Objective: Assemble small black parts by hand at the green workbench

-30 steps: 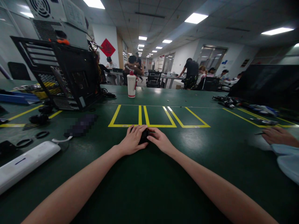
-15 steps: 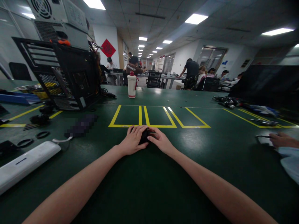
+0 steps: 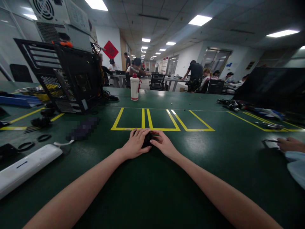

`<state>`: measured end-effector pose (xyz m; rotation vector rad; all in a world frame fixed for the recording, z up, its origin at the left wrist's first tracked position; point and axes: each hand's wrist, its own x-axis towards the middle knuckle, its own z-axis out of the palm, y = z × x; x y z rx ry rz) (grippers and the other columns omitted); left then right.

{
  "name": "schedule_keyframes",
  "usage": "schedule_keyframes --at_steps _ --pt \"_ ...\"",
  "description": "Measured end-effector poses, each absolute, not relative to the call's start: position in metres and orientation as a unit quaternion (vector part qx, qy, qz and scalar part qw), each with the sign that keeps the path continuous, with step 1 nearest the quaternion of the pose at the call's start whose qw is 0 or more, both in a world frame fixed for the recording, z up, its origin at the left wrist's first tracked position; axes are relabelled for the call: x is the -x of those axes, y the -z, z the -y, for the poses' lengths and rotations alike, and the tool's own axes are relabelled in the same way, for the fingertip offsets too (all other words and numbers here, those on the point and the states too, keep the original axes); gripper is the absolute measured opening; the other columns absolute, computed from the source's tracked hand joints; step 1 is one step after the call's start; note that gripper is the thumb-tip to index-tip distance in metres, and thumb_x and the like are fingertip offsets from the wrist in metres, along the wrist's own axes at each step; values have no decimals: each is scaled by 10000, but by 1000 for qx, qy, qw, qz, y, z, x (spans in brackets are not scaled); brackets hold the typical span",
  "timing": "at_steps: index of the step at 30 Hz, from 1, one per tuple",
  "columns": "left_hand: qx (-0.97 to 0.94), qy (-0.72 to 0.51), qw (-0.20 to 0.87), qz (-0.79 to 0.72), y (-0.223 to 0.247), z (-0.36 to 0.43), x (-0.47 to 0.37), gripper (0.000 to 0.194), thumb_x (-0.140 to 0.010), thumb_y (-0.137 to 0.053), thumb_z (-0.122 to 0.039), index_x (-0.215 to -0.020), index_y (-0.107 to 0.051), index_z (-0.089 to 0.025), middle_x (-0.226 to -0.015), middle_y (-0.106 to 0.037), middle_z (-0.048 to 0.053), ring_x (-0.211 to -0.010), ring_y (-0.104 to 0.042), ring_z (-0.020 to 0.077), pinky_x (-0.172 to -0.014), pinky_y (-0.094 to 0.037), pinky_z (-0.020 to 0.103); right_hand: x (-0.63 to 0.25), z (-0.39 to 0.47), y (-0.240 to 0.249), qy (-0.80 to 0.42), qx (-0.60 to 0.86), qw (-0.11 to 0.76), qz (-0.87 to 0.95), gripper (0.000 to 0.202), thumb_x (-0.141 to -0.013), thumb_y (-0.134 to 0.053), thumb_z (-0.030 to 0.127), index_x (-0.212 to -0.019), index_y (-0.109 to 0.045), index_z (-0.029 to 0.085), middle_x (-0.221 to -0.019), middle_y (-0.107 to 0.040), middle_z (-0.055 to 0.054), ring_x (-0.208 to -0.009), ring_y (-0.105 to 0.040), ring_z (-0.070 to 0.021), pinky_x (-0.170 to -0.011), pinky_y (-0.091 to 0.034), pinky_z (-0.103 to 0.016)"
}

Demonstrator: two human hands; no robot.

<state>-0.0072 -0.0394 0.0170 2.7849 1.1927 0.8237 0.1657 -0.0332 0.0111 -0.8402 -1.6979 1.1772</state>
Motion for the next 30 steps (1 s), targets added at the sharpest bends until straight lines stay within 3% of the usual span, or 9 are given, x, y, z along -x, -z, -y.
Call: schedule_keyframes --at_steps 12,20,30 --pt "-886 -258 0 -385 -18 40 7 638 -741 -496 -359 -1257 -157 -199 -1241 -340 99 -1143 -306 246 -976 -142 466 -166 33 -9 -482 323 452 678 281 -678 -568 244 -939 -465 227 -1011 -498 -13 -979 -507 -153 -878 -417 -341" --pt "-886 -263 5 -381 -19 40 7 635 -738 -501 -352 -1253 -160 -205 -1246 -337 96 -1143 -308 243 -978 -136 458 -168 31 -11 -469 338 430 693 380 -679 -562 223 -1042 -451 241 -1096 -468 -33 -1026 -469 -170 -891 -398 -366" --pt "-866 -286 27 -410 -10 30 5 577 -708 -541 -273 -1195 -236 -223 -1191 -389 75 -1112 -348 236 -922 -232 429 -167 31 -7 -481 322 442 686 272 -685 -556 204 -943 -471 226 -1071 -473 -26 -1026 -480 -168 -888 -403 -354"
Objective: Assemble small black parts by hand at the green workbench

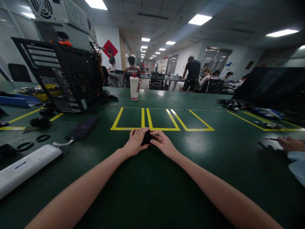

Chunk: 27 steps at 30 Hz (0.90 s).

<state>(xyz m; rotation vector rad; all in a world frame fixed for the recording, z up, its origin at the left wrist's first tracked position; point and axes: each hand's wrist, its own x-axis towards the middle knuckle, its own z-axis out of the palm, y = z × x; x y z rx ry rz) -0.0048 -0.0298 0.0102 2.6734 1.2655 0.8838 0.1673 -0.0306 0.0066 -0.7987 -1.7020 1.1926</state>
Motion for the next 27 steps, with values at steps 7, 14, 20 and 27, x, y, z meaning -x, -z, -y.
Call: schedule_keyframes --at_steps 7,14,20,27 --pt "-861 -296 37 -413 -8 29 -1 585 -663 -534 -205 -1169 -241 -210 -1163 -402 72 -1116 -353 222 -988 -94 449 -167 31 -10 -460 353 437 688 327 -697 -534 206 -1008 -441 233 -1073 -470 -28 -999 -494 -164 -865 -421 -347" --pt "-861 -293 58 -411 -7 27 -1 607 -628 -534 -189 -1157 -236 -203 -1152 -402 72 -1120 -350 226 -1001 -30 449 -169 30 -9 -483 350 426 680 371 -663 -566 199 -1008 -430 216 -1080 -467 -37 -1011 -489 -168 -886 -407 -360" --pt "-858 -293 72 -415 -10 28 0 609 -633 -541 -198 -1162 -238 -209 -1154 -398 69 -1121 -349 227 -1001 -37 453 -168 30 -9 -517 321 431 667 338 -658 -585 196 -953 -423 218 -1051 -484 -19 -1017 -499 -158 -900 -404 -349" --pt "-859 -288 70 -417 -10 28 -1 596 -639 -541 -203 -1158 -248 -206 -1149 -404 67 -1121 -345 223 -1003 -46 449 -168 30 -12 -464 346 431 693 331 -695 -553 216 -1003 -432 219 -1052 -489 -30 -983 -513 -157 -880 -416 -351"
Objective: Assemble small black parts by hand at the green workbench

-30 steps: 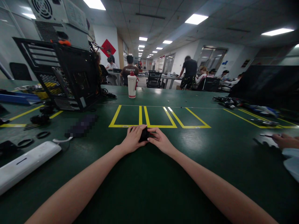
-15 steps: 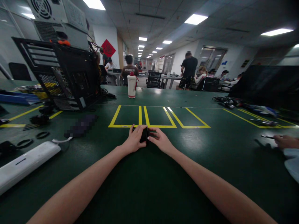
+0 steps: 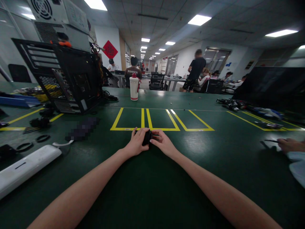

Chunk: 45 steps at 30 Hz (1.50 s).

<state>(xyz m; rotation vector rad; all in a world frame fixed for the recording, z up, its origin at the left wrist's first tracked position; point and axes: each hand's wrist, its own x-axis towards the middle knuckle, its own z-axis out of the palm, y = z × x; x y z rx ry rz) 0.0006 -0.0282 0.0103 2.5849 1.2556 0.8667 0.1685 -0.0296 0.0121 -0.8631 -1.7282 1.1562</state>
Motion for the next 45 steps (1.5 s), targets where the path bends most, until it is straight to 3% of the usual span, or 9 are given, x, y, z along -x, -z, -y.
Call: schedule_keyframes --at_steps 4,12,18,21,29,41,45 --pt "-857 -292 62 -419 -10 28 -1 591 -630 -544 -197 -1149 -260 -204 -1142 -409 66 -1110 -355 217 -1004 -46 443 -169 30 -11 -448 355 418 706 378 -691 -547 183 -1046 -423 230 -1105 -455 -34 -1037 -470 -159 -889 -409 -345" --pt "-854 -292 62 -427 -9 28 -2 588 -634 -541 -209 -1153 -266 -205 -1149 -411 68 -1107 -359 222 -999 -77 446 -165 31 -7 -437 332 450 705 237 -684 -548 179 -896 -449 216 -1027 -472 -12 -1000 -490 -141 -893 -405 -333" --pt "-854 -293 70 -423 -9 27 -2 623 -637 -543 -209 -1182 -242 -221 -1178 -393 65 -1128 -337 223 -1001 -71 448 -164 35 -11 -369 357 452 730 396 -663 -537 128 -1026 -425 240 -1071 -427 -24 -1037 -440 -154 -909 -386 -351" --pt "-855 -291 73 -423 -11 29 -2 644 -637 -544 -201 -1198 -229 -229 -1190 -384 62 -1137 -326 221 -1002 -62 444 -164 36 -12 -348 360 442 744 376 -656 -533 119 -1001 -445 239 -1074 -414 -21 -1051 -422 -159 -918 -373 -361" --pt "-851 -284 99 -430 -14 30 -2 657 -649 -535 -197 -1214 -206 -252 -1203 -374 53 -1142 -317 227 -987 -84 457 -164 34 -10 -415 339 432 726 254 -690 -513 159 -923 -427 217 -1045 -447 -20 -1021 -463 -149 -903 -386 -348" --pt "-827 -301 142 -454 -16 29 0 592 -649 -535 -217 -1172 -258 -234 -1163 -412 51 -1116 -353 236 -973 -155 462 -168 35 -10 -275 421 383 775 596 -596 -551 115 -1143 -341 225 -1117 -371 -52 -1057 -389 -196 -949 -290 -402" --pt "-820 -307 153 -458 -18 29 3 568 -649 -553 -239 -1153 -292 -239 -1136 -437 41 -1095 -379 239 -972 -177 467 -173 34 -9 -260 447 364 775 584 -612 -558 162 -1151 -340 212 -1121 -379 -60 -1055 -398 -197 -933 -309 -389"
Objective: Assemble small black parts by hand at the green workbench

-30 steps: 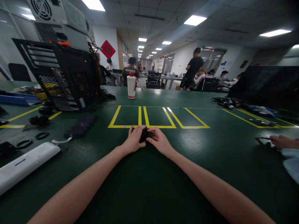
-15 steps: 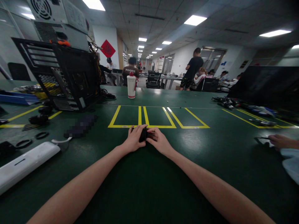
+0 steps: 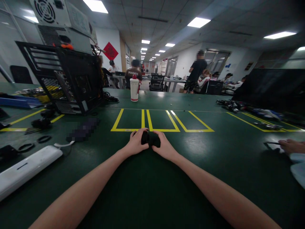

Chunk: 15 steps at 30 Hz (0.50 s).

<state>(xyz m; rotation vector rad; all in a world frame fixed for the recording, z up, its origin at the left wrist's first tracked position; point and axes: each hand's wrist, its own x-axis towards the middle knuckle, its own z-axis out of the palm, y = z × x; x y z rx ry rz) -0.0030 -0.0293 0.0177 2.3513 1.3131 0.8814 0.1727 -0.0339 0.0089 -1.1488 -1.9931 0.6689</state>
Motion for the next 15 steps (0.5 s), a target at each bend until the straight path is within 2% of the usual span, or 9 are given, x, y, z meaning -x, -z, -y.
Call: schedule_keyframes --at_steps 5,8,15 --pt "-812 -304 215 -450 -18 28 9 530 -673 -570 -306 -1135 -322 -233 -1084 -475 42 -1007 -468 217 -875 -361 391 -184 34 -12 -250 473 322 781 604 -609 -607 315 -1148 -358 205 -1139 -389 -71 -1072 -390 -216 -925 -307 -410" --pt "-803 -296 241 -458 -18 27 11 542 -663 -589 -354 -1126 -333 -240 -1087 -477 40 -981 -490 214 -823 -407 367 -188 37 -15 -250 481 295 787 623 -590 -617 394 -1136 -382 207 -1142 -402 -71 -1086 -382 -229 -925 -299 -426" --pt "-798 -296 218 -477 -23 35 11 521 -677 -574 -351 -1121 -329 -228 -1094 -482 51 -1004 -485 214 -831 -399 375 -190 43 -21 -240 495 295 782 457 -672 -563 307 -1094 -425 203 -1099 -474 -51 -1040 -440 -208 -897 -340 -401"
